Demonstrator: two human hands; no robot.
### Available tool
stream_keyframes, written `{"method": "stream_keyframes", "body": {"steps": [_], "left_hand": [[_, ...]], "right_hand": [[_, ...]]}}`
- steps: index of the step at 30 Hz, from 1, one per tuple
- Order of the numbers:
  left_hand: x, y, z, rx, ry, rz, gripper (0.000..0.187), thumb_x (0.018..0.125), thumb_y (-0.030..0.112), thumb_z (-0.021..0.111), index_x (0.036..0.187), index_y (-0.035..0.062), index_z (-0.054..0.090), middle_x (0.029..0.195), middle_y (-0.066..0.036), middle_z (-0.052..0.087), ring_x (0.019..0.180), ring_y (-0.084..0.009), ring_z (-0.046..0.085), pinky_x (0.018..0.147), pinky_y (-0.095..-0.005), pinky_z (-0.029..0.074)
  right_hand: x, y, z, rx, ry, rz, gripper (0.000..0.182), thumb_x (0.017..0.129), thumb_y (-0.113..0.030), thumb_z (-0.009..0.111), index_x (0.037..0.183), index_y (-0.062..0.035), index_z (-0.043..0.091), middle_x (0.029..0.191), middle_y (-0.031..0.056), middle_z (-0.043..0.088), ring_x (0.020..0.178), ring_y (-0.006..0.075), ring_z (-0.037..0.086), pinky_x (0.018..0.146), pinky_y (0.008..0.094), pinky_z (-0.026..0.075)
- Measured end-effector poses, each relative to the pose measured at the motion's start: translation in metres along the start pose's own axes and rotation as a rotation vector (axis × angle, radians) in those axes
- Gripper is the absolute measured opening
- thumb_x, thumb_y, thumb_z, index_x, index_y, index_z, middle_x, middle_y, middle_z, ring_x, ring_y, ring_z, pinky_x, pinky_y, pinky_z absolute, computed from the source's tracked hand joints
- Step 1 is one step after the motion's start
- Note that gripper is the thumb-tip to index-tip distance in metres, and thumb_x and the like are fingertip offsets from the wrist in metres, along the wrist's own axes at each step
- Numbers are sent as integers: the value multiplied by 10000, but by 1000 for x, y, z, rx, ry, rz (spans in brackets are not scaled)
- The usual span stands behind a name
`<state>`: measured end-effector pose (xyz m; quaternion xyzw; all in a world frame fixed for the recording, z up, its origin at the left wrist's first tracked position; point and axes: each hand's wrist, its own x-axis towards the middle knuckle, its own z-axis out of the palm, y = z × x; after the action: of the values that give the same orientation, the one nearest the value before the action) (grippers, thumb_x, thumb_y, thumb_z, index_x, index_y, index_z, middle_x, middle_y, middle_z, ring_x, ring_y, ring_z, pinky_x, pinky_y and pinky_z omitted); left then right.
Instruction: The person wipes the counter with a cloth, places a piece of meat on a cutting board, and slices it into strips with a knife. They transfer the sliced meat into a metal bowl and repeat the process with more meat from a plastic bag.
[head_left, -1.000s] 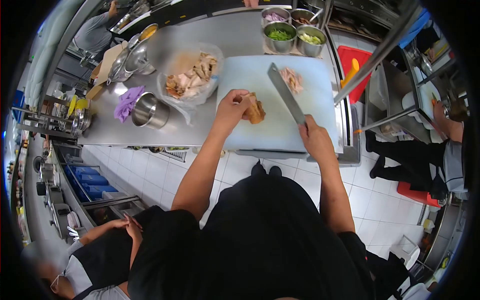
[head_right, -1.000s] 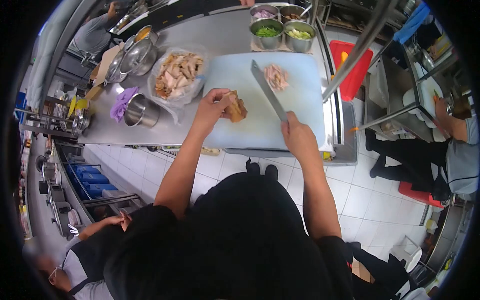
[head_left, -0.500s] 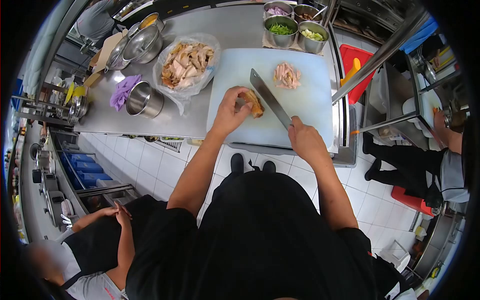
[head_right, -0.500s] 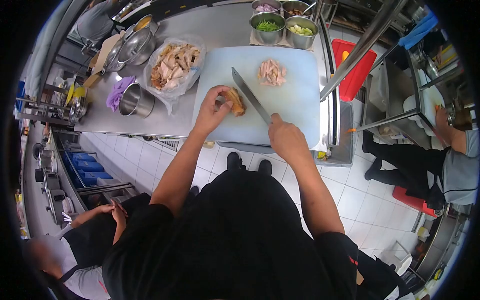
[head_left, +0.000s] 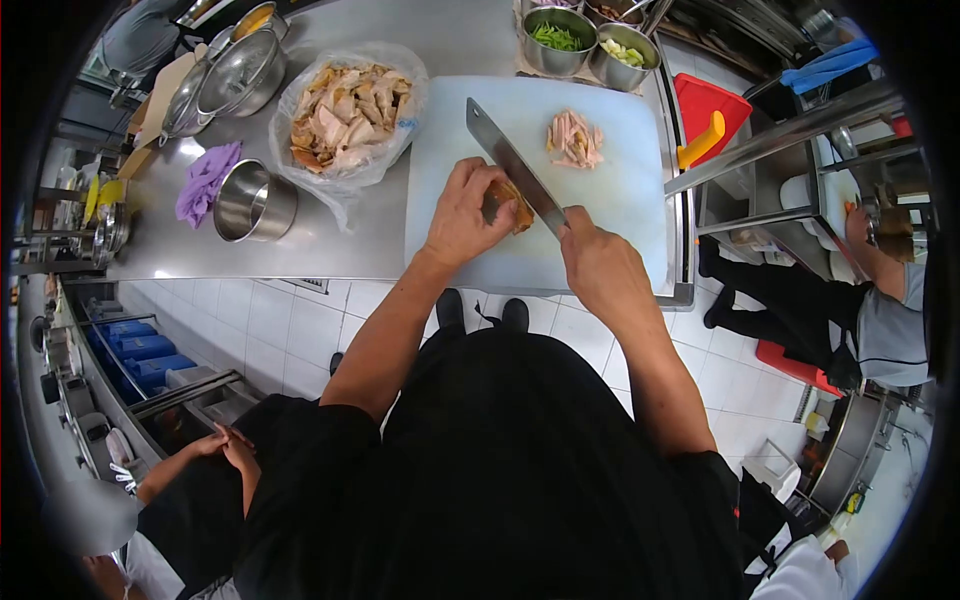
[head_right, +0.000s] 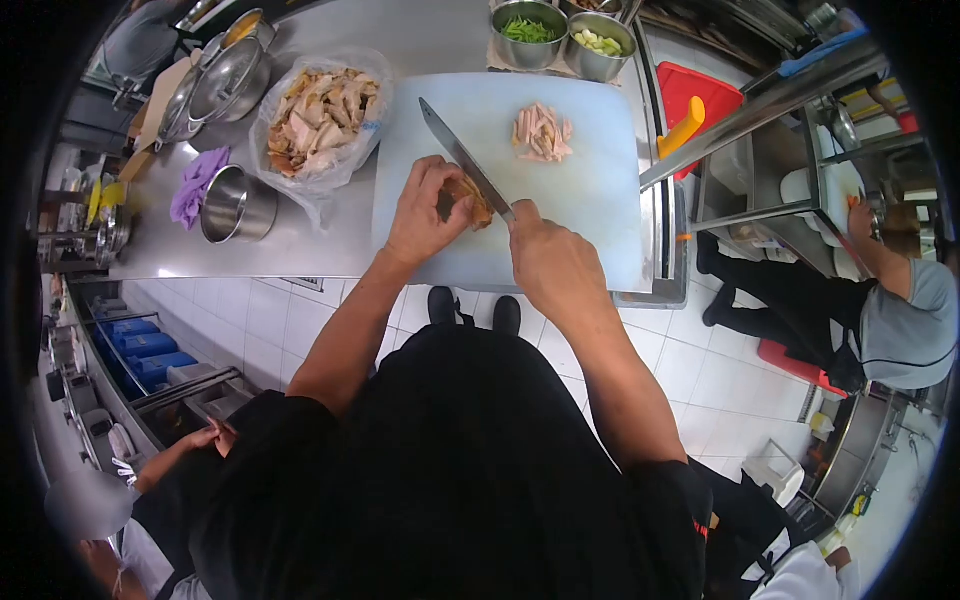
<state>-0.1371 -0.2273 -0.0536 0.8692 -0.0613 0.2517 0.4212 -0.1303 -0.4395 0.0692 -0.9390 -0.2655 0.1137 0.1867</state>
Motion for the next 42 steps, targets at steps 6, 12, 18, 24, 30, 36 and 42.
{"method": "stream_keyframes", "body": {"steps": [6,12,18,24,30,36,42], "left_hand": [[-2,-3,1,10,-5,-12,438,776,197,755,1153,61,578,1159,-194,557,1083,-381,578,916,-444,521],[2,-2,-1,-2,9,28,414,776,145,749,1142,61,574,1169,-201,568,1097,-391,579,928,-449,514],[4,-7,0,1,-21,34,406,764,130,748,1125,62,575,1174,-206,579,1109,-391,579,927,-448,515],[6,-4,-3,8,-20,45,414,761,135,756,1125,63,571,1185,-212,581,1119,-398,575,938,-456,507],[2,-6,-2,-40,-23,-5,416,757,169,777,1105,64,575,1185,-189,582,1109,-377,577,959,-450,496],[-2,-9,-6,-157,-32,-1,378,802,144,748,1127,58,576,1140,-183,587,1063,-356,595,924,-426,510],[-4,-2,-9,-159,-27,-52,325,844,121,697,1137,45,579,1142,-173,558,996,-318,618,865,-380,535]], "right_hand": [[-22,-9,-20,-81,-100,71,199,1052,-202,464,1057,-3,481,747,221,673,691,448,674,639,545,529],[-27,-17,-36,-139,-294,172,187,1050,-182,432,1019,2,436,729,238,662,696,460,670,666,562,532],[-2,-22,-33,-150,-371,198,166,1037,-152,424,1029,14,431,778,257,683,739,478,681,713,576,533],[24,-13,-2,-73,-295,157,164,1029,-150,424,1040,13,430,810,281,687,778,483,688,730,602,528],[37,-2,46,-12,-165,121,187,1022,-157,434,1076,22,439,770,275,684,735,488,684,698,587,537],[37,11,46,-30,-54,23,175,1003,-139,475,1087,13,462,747,258,686,704,465,687,676,570,541],[18,-17,-8,-155,-25,-26,200,942,-86,513,1114,7,471,741,235,691,703,439,696,651,541,540]]}}
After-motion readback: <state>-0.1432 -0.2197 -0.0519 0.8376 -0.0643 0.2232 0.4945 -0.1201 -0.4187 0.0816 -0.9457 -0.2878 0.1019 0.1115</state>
